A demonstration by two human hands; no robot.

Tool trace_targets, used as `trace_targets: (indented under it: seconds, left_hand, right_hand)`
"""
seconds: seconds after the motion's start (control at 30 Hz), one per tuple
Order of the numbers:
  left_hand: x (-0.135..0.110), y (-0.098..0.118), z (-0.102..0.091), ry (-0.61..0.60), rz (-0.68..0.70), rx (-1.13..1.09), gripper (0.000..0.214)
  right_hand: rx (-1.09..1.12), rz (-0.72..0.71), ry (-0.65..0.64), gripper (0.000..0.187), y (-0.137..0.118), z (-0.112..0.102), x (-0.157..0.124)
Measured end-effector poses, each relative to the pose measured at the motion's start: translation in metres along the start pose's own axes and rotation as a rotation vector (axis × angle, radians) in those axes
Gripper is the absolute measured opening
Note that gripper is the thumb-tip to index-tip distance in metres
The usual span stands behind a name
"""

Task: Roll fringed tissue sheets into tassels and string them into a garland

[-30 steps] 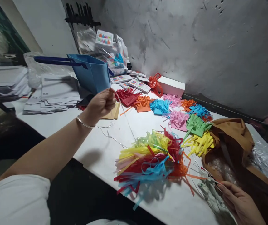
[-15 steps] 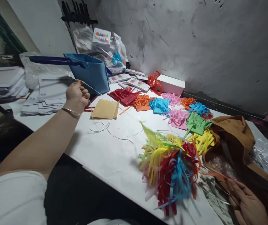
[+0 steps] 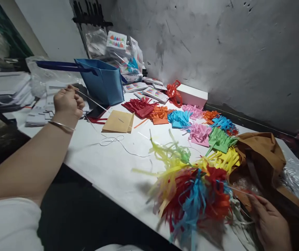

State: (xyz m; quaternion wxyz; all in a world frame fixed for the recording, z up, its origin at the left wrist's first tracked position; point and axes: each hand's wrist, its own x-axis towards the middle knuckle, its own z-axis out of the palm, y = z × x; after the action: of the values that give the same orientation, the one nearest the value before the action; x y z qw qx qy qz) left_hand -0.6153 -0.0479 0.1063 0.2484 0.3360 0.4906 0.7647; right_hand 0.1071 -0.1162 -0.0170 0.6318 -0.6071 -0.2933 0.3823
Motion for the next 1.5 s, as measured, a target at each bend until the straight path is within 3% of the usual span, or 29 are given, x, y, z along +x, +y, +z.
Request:
trace_targets:
  seconds: [0.13,0.3,0.4,0.5,0.63,0.77,0.83,0.9,1.07,1.27,1.37,1.5]
  left_hand:
    - [-0.001,-0.023,-0.012,0.069,0.056,0.166,0.027]
    - [-0.008,-0.049,-0.017,-0.163,-0.022,0.484,0.024]
    - [-0.017,-0.056,-0.006,-0.322,0.015,0.673,0.022]
    - [-0.04,-0.065,0.024,-0.489,0.1,0.805,0.024]
    - [-0.097,-0.095,0.085,-0.862,0.14,0.89,0.024]
    - [-0.149,-0.135,0.146,-1.077,0.145,0.934,0.026]
    - [-0.161,-0.15,0.168,-1.103,0.119,0.944,0.027]
    - [-0.164,-0.157,0.181,-1.109,0.087,0.925,0.027]
    - [-0.166,-0.141,0.181,-1.114,-0.001,0.75,0.025]
    - [-0.185,-0.103,0.178,-1.111,-0.106,0.507,0.044]
    - [-0.176,-0.095,0.175,-1.036,-0.103,0.468,0.045]
    - [-0.15,-0.09,0.166,-0.898,-0.071,0.47,0.04]
  right_hand:
    - [-0.055,-0.031,0.06,0.058,0.004,-0.003,0.005]
    - [-0.347,-0.093,-0.024,0.061,0.012,-0.009,0.0]
    - [-0.486,-0.081,-0.099,0.072,0.009,-0.003,-0.009]
    - [-0.764,-0.167,-0.083,0.082,-0.001,0.009,-0.02]
    - [-1.2,-0.607,0.017,0.077,-0.018,0.036,-0.042]
    - [-1.095,-1.067,-0.031,0.056,-0.031,0.086,-0.071]
    - [-1.035,-1.183,-0.156,0.045,-0.035,0.112,-0.082]
    - [-1.017,-1.194,-0.324,0.038,-0.035,0.134,-0.09]
    - [-1.101,-1.068,-0.735,0.031,-0.029,0.186,-0.104]
    - [-1.386,-0.947,-0.869,0.029,-0.018,0.261,-0.111]
    - [-1.449,-0.915,-0.976,0.025,-0.016,0.269,-0.111]
    - [-1.461,-0.869,-1.205,0.017,-0.026,0.24,-0.117]
